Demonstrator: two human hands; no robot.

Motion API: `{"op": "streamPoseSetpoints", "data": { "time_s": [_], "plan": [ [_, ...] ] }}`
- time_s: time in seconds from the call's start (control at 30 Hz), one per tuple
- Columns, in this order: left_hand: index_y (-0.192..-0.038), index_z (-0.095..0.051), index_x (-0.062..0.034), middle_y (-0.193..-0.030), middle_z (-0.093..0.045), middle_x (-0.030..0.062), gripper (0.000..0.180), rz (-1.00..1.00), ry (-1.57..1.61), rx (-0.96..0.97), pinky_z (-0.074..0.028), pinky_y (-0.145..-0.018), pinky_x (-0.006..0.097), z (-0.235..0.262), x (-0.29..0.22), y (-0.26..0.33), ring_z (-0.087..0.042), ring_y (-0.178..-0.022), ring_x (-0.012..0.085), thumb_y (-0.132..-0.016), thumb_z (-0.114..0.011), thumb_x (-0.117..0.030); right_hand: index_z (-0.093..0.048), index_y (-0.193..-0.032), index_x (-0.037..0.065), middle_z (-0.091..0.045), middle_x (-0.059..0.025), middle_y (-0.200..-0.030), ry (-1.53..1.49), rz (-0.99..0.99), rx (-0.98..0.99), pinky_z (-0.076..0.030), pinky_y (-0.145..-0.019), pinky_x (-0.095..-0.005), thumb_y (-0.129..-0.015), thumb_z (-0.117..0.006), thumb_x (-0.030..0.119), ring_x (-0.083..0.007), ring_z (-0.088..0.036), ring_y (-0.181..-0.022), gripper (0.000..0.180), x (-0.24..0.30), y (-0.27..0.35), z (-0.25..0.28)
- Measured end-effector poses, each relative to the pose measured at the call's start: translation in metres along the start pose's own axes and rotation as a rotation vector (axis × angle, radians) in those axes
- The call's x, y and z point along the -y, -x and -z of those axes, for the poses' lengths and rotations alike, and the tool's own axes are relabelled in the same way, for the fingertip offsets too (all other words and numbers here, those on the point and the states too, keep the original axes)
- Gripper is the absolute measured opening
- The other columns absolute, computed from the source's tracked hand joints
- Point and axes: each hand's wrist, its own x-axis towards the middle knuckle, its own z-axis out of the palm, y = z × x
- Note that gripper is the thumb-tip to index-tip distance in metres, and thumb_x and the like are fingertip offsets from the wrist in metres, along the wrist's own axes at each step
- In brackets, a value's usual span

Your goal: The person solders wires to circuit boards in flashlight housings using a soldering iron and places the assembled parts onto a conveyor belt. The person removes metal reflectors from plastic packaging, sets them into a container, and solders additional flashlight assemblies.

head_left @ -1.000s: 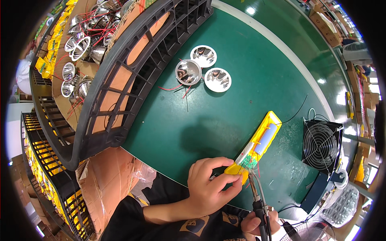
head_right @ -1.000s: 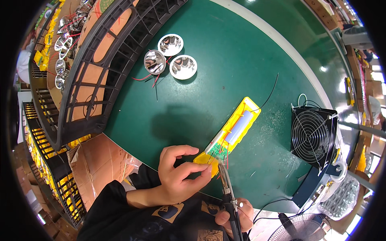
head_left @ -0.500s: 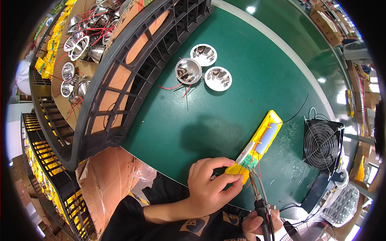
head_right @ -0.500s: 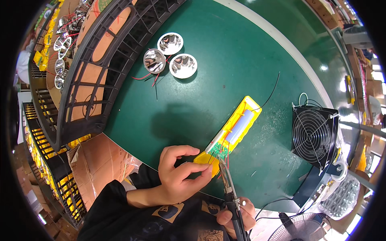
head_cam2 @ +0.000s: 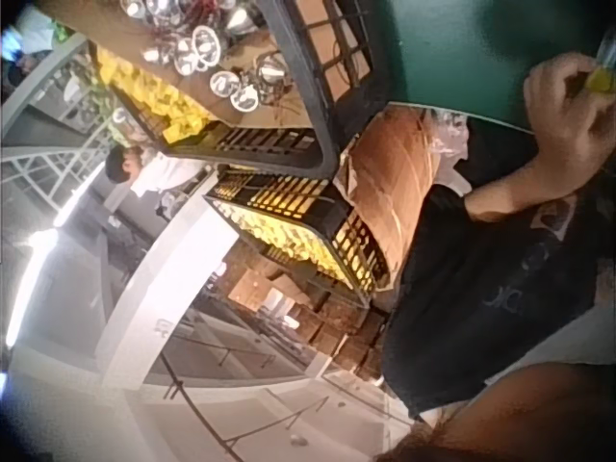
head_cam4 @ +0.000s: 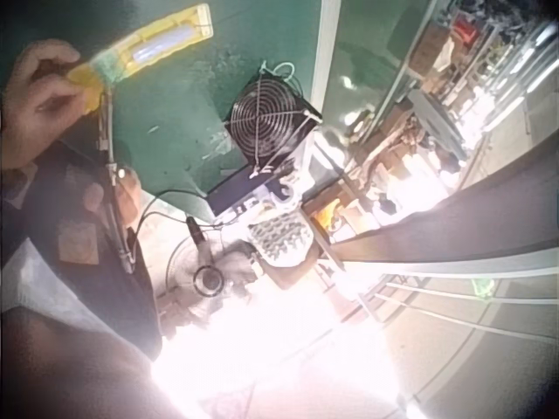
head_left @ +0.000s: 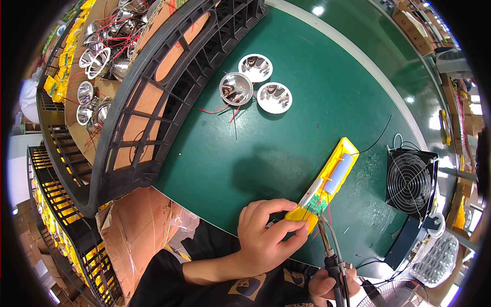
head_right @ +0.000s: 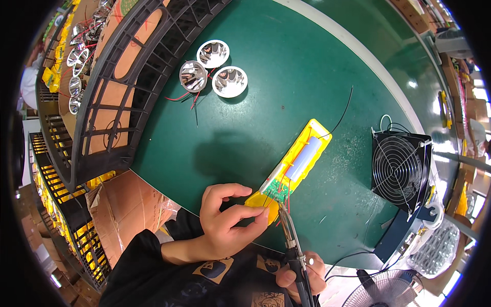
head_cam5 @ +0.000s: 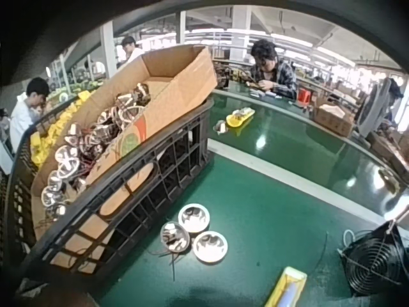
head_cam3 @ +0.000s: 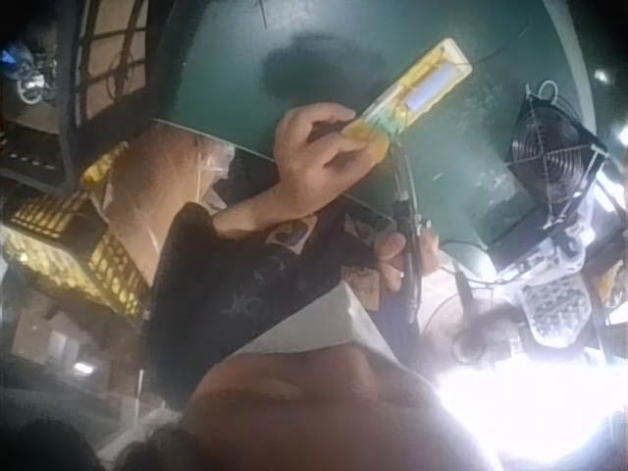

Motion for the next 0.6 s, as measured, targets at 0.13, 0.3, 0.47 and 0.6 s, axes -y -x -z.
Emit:
{"op": "streamPoseSetpoints", "data": {
  "time_s": [0.13,0.3,0.47,0.6],
  "plan": [
    [-0.070,-0.058,-0.0125,-0.092,-0.058,0.0005,0.020,0.000,0.004,0.007,-0.037,-0.061,0.029,-0.001,-0.001,0.000,-0.054,-0.073,0.0173,-0.056,-0.073,-0.009,-0.035,-0.082,-0.001,-0.045,-0.0124,-0.063,-0.103,0.012,-0.172,-0.040,-0.037,-0.0302,-0.078,-0.056,0.025,-0.0189,-0.044,-0.041,0.033,0.000,0.000,-0.006],
    [-0.067,-0.061,-0.0119,-0.091,-0.055,0.0043,0.017,-0.033,-0.032,0.042,-0.036,-0.057,0.027,0.000,0.000,0.000,-0.051,-0.075,0.0166,-0.056,-0.074,-0.008,-0.036,-0.080,0.000,-0.044,-0.0104,-0.057,-0.251,0.080,-0.205,-0.038,-0.036,-0.0292,-0.076,-0.057,0.021,-0.0179,-0.043,-0.041,0.030,-0.007,0.009,-0.003],
    [-0.068,-0.061,-0.0118,-0.092,-0.054,0.0045,0.018,-0.037,-0.033,0.031,-0.036,-0.057,0.027,0.001,0.001,0.003,-0.051,-0.075,0.0166,-0.056,-0.074,-0.007,-0.036,-0.080,0.000,-0.044,-0.0089,-0.055,-0.318,0.064,-0.247,-0.037,-0.035,-0.0294,-0.075,-0.058,0.022,-0.0174,-0.041,-0.038,0.031,-0.008,0.014,0.001],
    [-0.069,-0.062,-0.0096,-0.093,-0.054,0.0065,0.017,-0.042,-0.034,0.021,-0.039,-0.060,0.026,-0.001,0.002,0.005,-0.051,-0.075,0.0166,-0.057,-0.073,-0.005,-0.036,-0.079,0.001,-0.043,-0.0085,-0.054,-0.283,0.019,-0.269,-0.037,-0.036,-0.0295,-0.076,-0.059,0.025,-0.0173,-0.041,-0.037,0.033,-0.006,0.012,0.005]
  ]
}}
